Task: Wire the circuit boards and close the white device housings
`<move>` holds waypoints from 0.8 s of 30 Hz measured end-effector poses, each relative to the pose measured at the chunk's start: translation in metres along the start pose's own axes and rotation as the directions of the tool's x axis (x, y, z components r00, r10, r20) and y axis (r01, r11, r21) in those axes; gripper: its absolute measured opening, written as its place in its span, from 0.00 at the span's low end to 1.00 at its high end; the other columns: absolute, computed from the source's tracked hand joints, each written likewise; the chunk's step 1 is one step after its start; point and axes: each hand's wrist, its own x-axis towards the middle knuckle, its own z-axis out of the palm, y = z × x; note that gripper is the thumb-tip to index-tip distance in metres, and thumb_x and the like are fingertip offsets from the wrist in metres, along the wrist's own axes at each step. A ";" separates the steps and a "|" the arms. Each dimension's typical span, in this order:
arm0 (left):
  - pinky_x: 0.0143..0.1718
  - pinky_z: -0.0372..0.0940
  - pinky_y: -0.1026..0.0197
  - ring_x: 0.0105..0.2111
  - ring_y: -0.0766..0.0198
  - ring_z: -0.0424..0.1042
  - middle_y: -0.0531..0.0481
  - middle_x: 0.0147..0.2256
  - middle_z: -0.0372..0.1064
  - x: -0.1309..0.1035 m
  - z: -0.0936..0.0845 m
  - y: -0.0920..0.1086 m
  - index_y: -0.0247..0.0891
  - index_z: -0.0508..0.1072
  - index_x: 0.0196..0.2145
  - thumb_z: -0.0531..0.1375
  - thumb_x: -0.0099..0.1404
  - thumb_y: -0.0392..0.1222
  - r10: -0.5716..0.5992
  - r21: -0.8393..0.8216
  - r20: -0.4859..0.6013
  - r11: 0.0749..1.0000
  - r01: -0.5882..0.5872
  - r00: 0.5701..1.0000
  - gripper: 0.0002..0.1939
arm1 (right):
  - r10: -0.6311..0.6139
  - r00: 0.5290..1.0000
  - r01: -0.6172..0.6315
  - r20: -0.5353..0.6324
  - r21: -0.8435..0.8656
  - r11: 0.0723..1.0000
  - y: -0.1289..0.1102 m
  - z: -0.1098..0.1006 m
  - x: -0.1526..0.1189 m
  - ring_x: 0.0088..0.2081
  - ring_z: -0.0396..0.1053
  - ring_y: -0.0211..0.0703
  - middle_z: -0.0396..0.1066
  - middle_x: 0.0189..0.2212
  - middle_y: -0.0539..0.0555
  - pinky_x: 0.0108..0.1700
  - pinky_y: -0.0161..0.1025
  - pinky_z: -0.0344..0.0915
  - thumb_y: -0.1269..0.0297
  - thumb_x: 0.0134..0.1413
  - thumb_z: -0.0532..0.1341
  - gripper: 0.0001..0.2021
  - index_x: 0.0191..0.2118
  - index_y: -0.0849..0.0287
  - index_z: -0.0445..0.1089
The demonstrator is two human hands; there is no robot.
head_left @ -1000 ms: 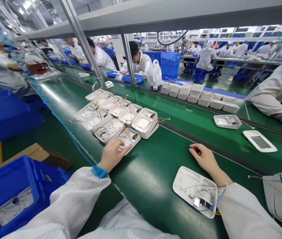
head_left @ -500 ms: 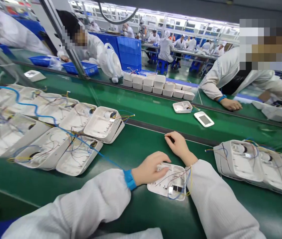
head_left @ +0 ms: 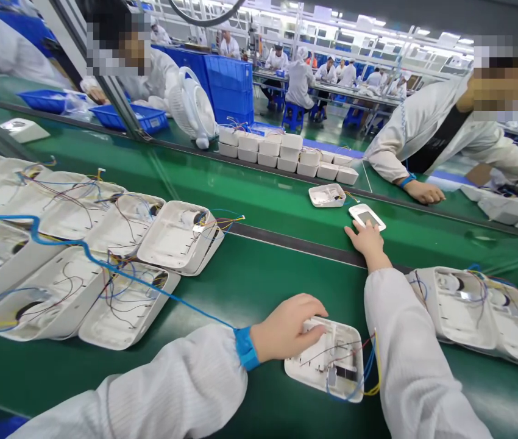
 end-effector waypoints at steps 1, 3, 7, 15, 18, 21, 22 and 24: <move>0.51 0.68 0.53 0.46 0.57 0.71 0.44 0.45 0.73 0.000 0.000 -0.001 0.38 0.72 0.44 0.57 0.66 0.39 -0.005 -0.006 -0.036 1.000 0.005 0.999 0.10 | -0.014 1.000 0.014 -0.006 -0.004 1.000 0.000 0.002 0.000 0.65 0.48 0.71 0.52 0.66 0.65 0.57 0.69 0.55 0.43 0.62 0.53 0.28 0.61 0.52 0.67; 0.52 0.68 0.53 0.48 0.57 0.71 0.43 0.46 0.72 0.004 -0.001 -0.007 0.38 0.72 0.44 0.57 0.66 0.39 -0.017 0.001 -0.104 1.000 0.017 0.994 0.09 | -0.038 0.999 0.038 -0.025 -0.011 0.999 0.000 0.004 -0.002 0.65 0.50 0.69 0.53 0.66 0.64 0.57 0.68 0.56 0.46 0.63 0.52 0.26 0.60 0.52 0.68; 0.57 0.66 0.50 0.53 0.56 0.69 0.42 0.51 0.70 0.039 -0.011 -0.032 0.38 0.72 0.46 0.57 0.65 0.38 -0.008 0.123 -0.216 0.992 0.035 0.976 0.11 | -0.070 0.995 0.070 -0.078 -0.007 0.998 -0.005 0.005 -0.013 0.62 0.54 0.67 0.56 0.64 0.62 0.54 0.66 0.60 0.51 0.63 0.53 0.21 0.57 0.51 0.70; 0.64 0.57 0.48 0.61 0.49 0.61 0.33 0.60 0.61 0.191 -0.044 -0.107 0.27 0.62 0.59 0.59 0.63 0.35 -0.190 0.412 -0.324 0.854 0.319 0.927 0.26 | -0.069 0.964 0.097 -0.257 0.098 0.990 -0.013 -0.002 -0.028 0.58 0.56 0.67 0.55 0.65 0.63 0.53 0.63 0.63 0.65 0.60 0.54 0.26 0.63 0.56 0.62; 0.60 0.60 0.47 0.58 0.46 0.63 0.29 0.56 0.64 0.226 -0.058 -0.127 0.25 0.64 0.56 0.63 0.61 0.34 -0.255 0.476 -0.316 0.791 0.385 0.914 0.27 | -0.072 0.940 0.134 -0.334 0.167 0.977 -0.012 -0.001 -0.026 0.56 0.58 0.64 0.57 0.63 0.62 0.53 0.60 0.63 0.68 0.59 0.52 0.26 0.63 0.57 0.62; 0.53 0.66 0.48 0.50 0.52 0.70 0.37 0.47 0.70 0.238 -0.071 -0.139 0.29 0.70 0.48 0.62 0.65 0.38 -0.318 0.526 -0.311 0.728 0.441 0.896 0.15 | -0.087 0.920 0.176 -0.383 0.204 0.963 -0.012 0.002 -0.023 0.54 0.59 0.62 0.61 0.62 0.59 0.51 0.58 0.66 0.70 0.58 0.51 0.26 0.62 0.55 0.63; 0.50 0.67 0.49 0.47 0.55 0.71 0.41 0.45 0.71 0.238 -0.075 -0.141 0.30 0.71 0.45 0.60 0.68 0.41 -0.325 0.540 -0.305 0.716 0.444 0.895 0.12 | -0.099 0.917 0.190 -0.386 0.206 0.960 -0.012 0.003 -0.023 0.53 0.59 0.61 0.61 0.61 0.58 0.50 0.57 0.66 0.71 0.57 0.51 0.27 0.62 0.53 0.64; 0.46 0.69 0.53 0.42 0.60 0.72 0.47 0.41 0.70 0.235 -0.080 -0.140 0.30 0.72 0.41 0.57 0.71 0.46 -0.323 0.562 -0.290 0.704 0.434 0.901 0.13 | -0.126 0.920 0.210 -0.372 0.197 0.958 -0.013 0.005 -0.022 0.53 0.59 0.61 0.62 0.61 0.56 0.49 0.56 0.67 0.72 0.56 0.51 0.27 0.61 0.52 0.65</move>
